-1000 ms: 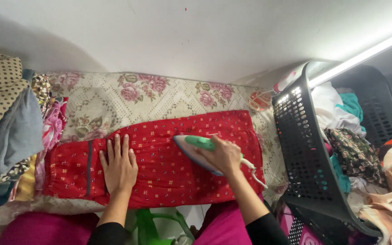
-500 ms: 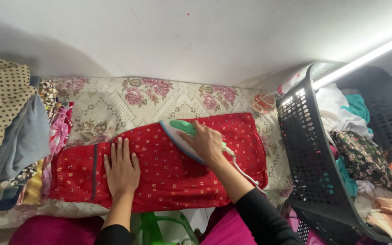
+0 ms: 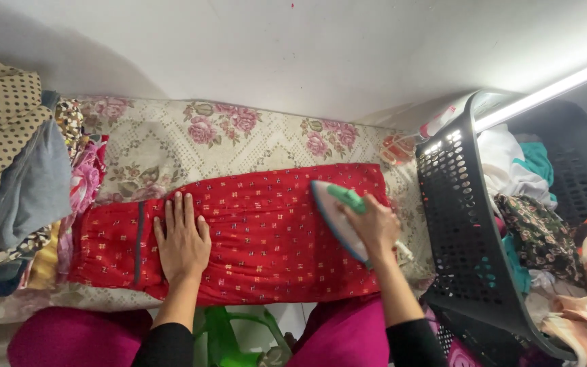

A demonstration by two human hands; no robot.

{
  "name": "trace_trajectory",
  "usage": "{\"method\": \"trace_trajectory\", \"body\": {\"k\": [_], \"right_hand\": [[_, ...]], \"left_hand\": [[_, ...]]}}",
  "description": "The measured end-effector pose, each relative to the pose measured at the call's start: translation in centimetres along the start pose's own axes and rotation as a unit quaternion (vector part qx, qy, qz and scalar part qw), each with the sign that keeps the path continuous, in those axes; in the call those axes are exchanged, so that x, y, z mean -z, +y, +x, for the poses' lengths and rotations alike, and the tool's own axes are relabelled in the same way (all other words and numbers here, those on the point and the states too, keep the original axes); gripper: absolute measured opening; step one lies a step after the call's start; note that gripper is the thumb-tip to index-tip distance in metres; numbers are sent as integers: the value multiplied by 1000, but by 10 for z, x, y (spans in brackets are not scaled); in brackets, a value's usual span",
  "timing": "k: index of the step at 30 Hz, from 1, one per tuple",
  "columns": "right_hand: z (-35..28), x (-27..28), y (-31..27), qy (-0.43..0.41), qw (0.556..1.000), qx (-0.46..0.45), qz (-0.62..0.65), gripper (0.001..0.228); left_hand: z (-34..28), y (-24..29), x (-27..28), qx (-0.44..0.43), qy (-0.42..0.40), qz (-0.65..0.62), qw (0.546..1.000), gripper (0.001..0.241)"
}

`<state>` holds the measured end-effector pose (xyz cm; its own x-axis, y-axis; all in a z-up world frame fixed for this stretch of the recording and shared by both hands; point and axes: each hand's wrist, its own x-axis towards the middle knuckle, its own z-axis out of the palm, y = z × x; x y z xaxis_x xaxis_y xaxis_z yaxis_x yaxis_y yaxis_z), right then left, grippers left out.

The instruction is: The person irons a red patterned cloth on a floral-patterned surface. They repeatedly smooth the fabric with their hands and use a green iron to press it flat, folding the cloth into a smaller rectangle by the end.

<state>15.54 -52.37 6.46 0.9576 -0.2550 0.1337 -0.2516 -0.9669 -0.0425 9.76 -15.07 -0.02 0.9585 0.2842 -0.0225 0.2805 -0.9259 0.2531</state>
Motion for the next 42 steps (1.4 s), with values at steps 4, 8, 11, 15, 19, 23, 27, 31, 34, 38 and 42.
{"method": "trace_trajectory", "body": {"k": [4,8,11,15,19,23,27,31,34,38,42], "right_hand": [[-93,2,-73,-21,997,66,-24,69],[-139,16,-114,39,975,212,51,62],[-131,20,-101,56,976,196,76,60],[-99,-19,-24,108,991,84,-10,61],[-45,23,28,27,997,-72,-27,60],[-20,34,32,-15,983,-179,25,66],[-44,12,-12,-30,995,-94,34,58],[-105,9,-116,-33,998,27,47,64],[-107,3,-152,118,965,201,122,56],[-63,-13,-144,139,960,210,119,56],[8,-50,-80,118,988,87,49,64]], "left_hand": [[2,-4,-2,-10,-11,-38,999,60],[4,-8,-9,-37,38,-63,997,61],[4,-9,-8,-32,30,-72,996,61],[0,-3,0,1,-2,-40,999,58],[0,-2,-1,5,-3,-24,1000,59],[-1,0,2,7,-4,-16,1000,59],[1,0,-5,10,4,-13,1000,60],[2,-2,-3,-2,-7,-37,999,60],[2,-6,-13,-7,9,-26,1000,60],[2,-8,-9,-4,-9,-45,999,60],[1,-6,-6,-3,1,-54,999,59]]}}
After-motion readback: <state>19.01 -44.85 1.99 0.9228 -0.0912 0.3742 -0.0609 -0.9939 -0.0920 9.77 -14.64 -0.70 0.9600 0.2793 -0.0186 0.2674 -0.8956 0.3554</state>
